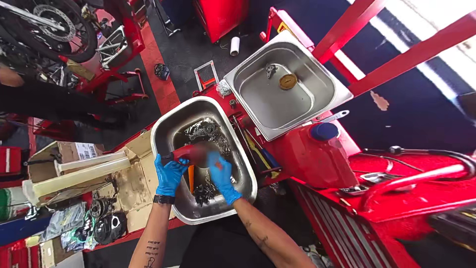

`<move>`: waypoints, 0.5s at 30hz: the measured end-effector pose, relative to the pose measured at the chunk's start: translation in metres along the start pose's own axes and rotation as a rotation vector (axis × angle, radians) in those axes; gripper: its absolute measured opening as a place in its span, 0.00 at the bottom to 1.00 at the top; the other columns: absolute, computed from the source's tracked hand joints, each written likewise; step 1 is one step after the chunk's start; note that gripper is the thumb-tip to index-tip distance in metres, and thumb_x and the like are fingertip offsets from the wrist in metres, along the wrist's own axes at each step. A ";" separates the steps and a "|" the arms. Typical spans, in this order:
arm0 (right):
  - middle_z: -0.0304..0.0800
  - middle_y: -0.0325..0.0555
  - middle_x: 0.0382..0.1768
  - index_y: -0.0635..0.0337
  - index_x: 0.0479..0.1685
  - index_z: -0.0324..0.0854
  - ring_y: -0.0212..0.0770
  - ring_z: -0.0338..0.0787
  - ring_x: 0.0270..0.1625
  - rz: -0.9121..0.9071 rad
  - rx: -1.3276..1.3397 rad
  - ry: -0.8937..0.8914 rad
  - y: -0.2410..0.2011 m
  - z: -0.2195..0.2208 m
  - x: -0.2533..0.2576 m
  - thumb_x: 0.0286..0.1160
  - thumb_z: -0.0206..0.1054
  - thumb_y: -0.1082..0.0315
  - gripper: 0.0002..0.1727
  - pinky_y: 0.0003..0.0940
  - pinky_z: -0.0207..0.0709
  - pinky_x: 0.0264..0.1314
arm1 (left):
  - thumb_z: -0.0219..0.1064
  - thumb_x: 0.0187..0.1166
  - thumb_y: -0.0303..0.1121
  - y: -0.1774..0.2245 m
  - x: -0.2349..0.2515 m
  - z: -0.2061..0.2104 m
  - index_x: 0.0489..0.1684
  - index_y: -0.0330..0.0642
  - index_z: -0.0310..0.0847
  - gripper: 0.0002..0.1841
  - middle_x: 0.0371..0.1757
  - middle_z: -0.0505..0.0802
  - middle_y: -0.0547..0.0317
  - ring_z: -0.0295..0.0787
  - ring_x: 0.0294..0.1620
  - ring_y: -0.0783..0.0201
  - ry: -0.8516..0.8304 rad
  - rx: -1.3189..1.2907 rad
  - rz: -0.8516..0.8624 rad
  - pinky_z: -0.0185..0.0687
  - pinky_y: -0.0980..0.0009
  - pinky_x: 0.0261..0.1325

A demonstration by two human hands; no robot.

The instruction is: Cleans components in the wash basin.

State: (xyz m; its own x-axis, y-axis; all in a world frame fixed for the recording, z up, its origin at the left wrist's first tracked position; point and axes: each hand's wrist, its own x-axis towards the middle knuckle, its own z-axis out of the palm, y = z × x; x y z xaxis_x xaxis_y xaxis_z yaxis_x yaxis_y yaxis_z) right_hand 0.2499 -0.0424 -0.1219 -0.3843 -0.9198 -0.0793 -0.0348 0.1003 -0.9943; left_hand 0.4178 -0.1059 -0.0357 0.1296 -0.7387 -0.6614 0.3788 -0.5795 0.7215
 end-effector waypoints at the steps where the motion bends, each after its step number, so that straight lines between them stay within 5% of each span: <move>1: 0.93 0.58 0.62 0.70 0.61 0.88 0.45 0.92 0.67 -0.096 0.068 -0.037 -0.012 0.008 -0.018 0.79 0.64 0.71 0.17 0.42 0.84 0.75 | 0.22 0.76 0.79 0.001 0.002 0.001 0.47 0.38 0.79 0.52 0.40 0.93 0.46 0.92 0.47 0.49 -0.001 -0.028 0.015 0.89 0.49 0.56; 4: 0.92 0.59 0.64 0.71 0.62 0.87 0.46 0.91 0.69 -0.117 0.130 -0.012 -0.007 0.018 -0.040 0.80 0.64 0.72 0.17 0.41 0.83 0.76 | 0.21 0.73 0.81 -0.001 0.003 -0.007 0.56 0.36 0.76 0.55 0.44 0.92 0.45 0.92 0.51 0.48 0.003 -0.074 0.026 0.86 0.45 0.62; 8: 0.93 0.57 0.62 0.70 0.62 0.88 0.44 0.92 0.67 -0.038 0.117 0.049 0.006 0.021 -0.014 0.82 0.63 0.70 0.17 0.41 0.82 0.76 | 0.21 0.71 0.83 -0.003 0.003 -0.016 0.56 0.36 0.78 0.57 0.45 0.93 0.44 0.92 0.52 0.48 -0.003 -0.100 0.041 0.86 0.45 0.62; 15: 0.92 0.57 0.64 0.69 0.63 0.88 0.46 0.90 0.70 -0.111 0.067 -0.079 -0.010 0.010 -0.010 0.82 0.62 0.70 0.18 0.41 0.81 0.77 | 0.16 0.73 0.80 -0.008 0.008 -0.038 0.39 0.44 0.80 0.52 0.34 0.92 0.53 0.91 0.42 0.54 -0.107 0.036 0.092 0.88 0.51 0.53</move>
State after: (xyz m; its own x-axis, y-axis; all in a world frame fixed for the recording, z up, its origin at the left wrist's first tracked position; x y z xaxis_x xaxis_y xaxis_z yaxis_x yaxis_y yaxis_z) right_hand 0.2636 -0.0380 -0.1122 -0.3080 -0.9509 0.0289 -0.0100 -0.0272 -0.9996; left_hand 0.4507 -0.0939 -0.0540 0.0634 -0.8206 -0.5680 0.3369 -0.5181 0.7861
